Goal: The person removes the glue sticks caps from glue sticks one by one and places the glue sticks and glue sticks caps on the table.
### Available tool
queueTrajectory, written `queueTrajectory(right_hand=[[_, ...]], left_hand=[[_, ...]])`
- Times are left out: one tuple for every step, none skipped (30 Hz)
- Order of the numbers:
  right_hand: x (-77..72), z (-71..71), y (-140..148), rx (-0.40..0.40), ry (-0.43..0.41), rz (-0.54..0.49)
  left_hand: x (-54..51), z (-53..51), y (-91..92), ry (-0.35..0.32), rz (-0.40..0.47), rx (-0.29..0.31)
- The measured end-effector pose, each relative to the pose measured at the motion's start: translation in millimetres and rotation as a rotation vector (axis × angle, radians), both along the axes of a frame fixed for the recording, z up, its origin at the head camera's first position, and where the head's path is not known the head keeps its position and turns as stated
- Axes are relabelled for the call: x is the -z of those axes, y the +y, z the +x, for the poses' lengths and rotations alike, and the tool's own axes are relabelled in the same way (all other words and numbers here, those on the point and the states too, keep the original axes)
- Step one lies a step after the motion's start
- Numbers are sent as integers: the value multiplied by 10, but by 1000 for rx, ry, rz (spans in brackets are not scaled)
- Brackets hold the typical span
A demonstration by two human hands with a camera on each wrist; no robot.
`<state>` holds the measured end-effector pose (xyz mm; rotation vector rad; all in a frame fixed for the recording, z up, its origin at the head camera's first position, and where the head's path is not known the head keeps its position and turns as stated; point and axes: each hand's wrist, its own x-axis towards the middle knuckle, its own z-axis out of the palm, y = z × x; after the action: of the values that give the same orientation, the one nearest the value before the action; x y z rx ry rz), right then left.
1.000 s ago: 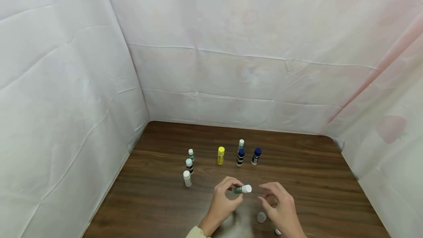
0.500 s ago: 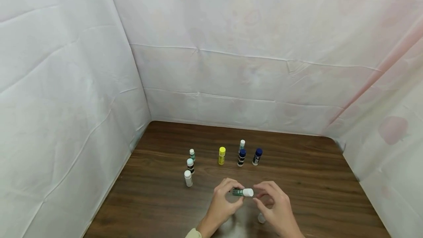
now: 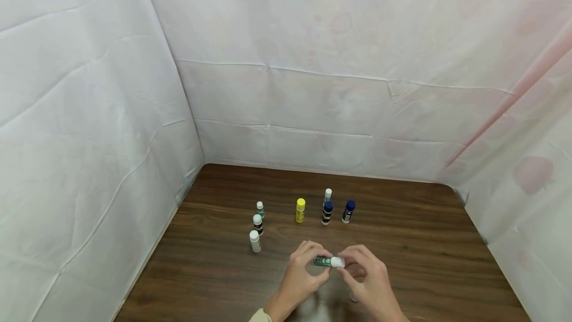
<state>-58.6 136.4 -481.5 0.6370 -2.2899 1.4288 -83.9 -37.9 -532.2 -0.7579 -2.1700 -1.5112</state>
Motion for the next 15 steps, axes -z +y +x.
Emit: queueTrajectory(right_hand=[[-7,2,-8,2,-5,-4],[-11,4,-15,4,-11,-10],[-11,5,-19,6,-7,-10],[-8,6,-22,7,-2,-9],[-2,6,-22,7,1,-9],[3,6,-23,6,1,-10],[9,5,-23,3,1,-12],[15,5,-23,-2,6,-15],[20,5,-23,-9,11,-20],[27,4,-24,-19,22,-27],[-3,15,-37,-22,29,-31],[-46,28,-52,-26,39,-35],[-39,28,-53,-32,46,-39],[-36,29,-55,-36,52,-43],[-32,30,-56,-40,54,-46]], left_hand=[[-2,3,-2,-3,-2,2],[-5,7,-5,-8,-3,5],[-8,11,-9,-12,-4,8],[-8,12,-11,-4,-4,10],[-10,15,-15,-4,-4,12],[-10,16,-19,0,-4,14],[-8,16,-24,10,-3,15],[-8,19,-30,15,-4,16],[-6,19,-34,24,-4,18],[-5,20,-40,26,-4,21],[-6,24,-46,23,-4,23],[-7,27,-50,24,-4,23],[-9,31,-56,19,-4,26],[-13,37,-60,7,-6,28],[-15,41,-65,1,-6,30]])
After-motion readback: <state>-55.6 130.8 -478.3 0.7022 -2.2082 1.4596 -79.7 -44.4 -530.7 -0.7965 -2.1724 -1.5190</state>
